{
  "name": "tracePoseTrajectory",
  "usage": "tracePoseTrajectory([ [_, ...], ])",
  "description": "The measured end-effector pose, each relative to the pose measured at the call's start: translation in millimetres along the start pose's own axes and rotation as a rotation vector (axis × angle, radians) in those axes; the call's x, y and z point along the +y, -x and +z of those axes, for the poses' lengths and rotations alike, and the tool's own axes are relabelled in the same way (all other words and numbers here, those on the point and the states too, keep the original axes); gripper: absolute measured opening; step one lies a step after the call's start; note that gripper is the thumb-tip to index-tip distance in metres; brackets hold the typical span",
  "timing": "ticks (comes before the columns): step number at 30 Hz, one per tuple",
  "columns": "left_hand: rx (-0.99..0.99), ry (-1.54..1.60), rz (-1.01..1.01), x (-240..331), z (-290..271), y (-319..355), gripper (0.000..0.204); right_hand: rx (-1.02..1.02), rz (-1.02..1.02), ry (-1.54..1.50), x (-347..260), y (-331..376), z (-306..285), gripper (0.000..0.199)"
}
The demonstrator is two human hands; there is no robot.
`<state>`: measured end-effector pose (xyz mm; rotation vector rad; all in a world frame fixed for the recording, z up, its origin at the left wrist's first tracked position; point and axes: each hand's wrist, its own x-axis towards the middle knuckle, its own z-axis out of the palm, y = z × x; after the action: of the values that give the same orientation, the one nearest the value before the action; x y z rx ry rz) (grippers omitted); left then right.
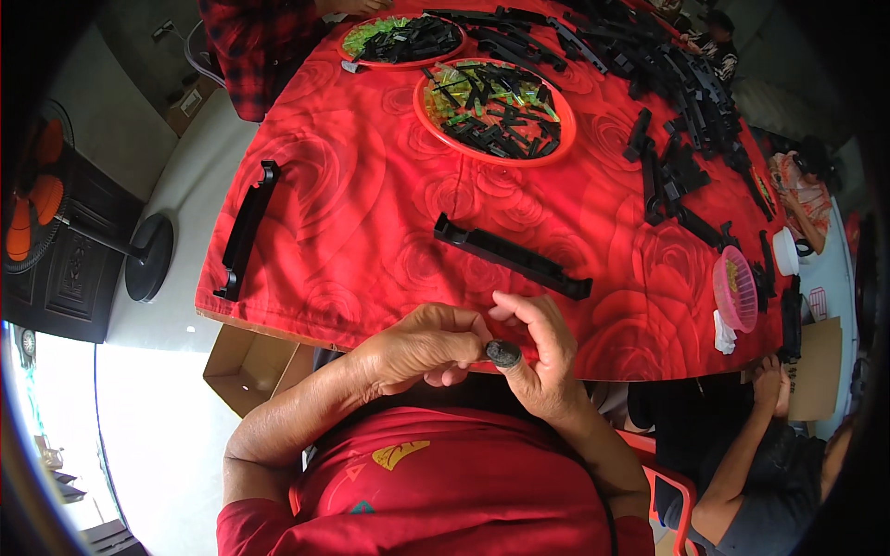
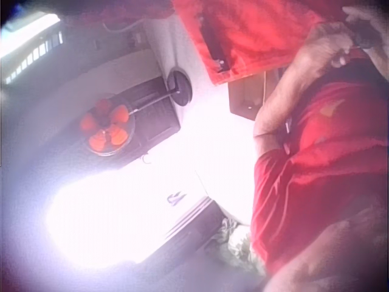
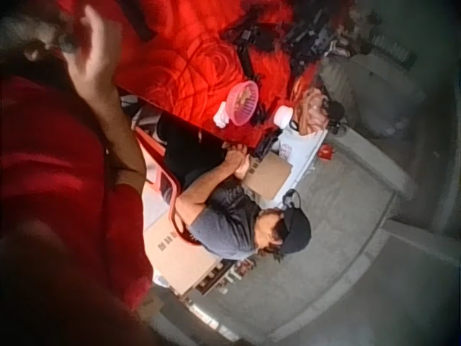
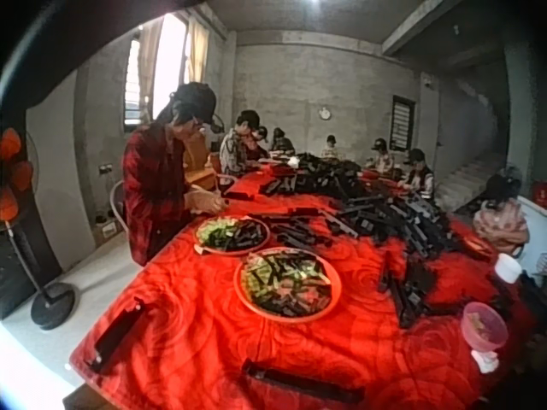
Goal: The person assembles plastic components by hand, likely for toy or airsoft gun frames.
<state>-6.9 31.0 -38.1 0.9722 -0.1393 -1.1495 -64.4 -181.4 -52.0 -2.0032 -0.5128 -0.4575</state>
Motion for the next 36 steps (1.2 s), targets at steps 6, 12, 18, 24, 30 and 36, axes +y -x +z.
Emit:
tracePoseTrajectory([
  [6,-0.08,0.253,-0.197,-12,9,-5,0.013,0.03,-0.084,-0.027,-6,0,0,0.036],
  [12,0.202,-0.411,0.339,-26,33,2,0.013,0.087,0.041,-0.134,0,4,3,0.033],
  [18,0.458,-0.99,0.789,-20,40,5,0.028,0.13,-0.005,0.142,-6,0,-2,0.04],
  [24,0.385,-1.021,0.893,-21,20,-2,0.019,0.095,0.001,0.195,-7,3,-1,0.05],
  [30,0.407,-1.092,0.736,-19,28,0,0.01,0.017,0.136,0.167,-11,3,-2,0.051],
  [36,0.398,-0.863,0.619,-30,34,-3,0.015,0.008,0.075,0.191,-6,0,-3,0.048],
])
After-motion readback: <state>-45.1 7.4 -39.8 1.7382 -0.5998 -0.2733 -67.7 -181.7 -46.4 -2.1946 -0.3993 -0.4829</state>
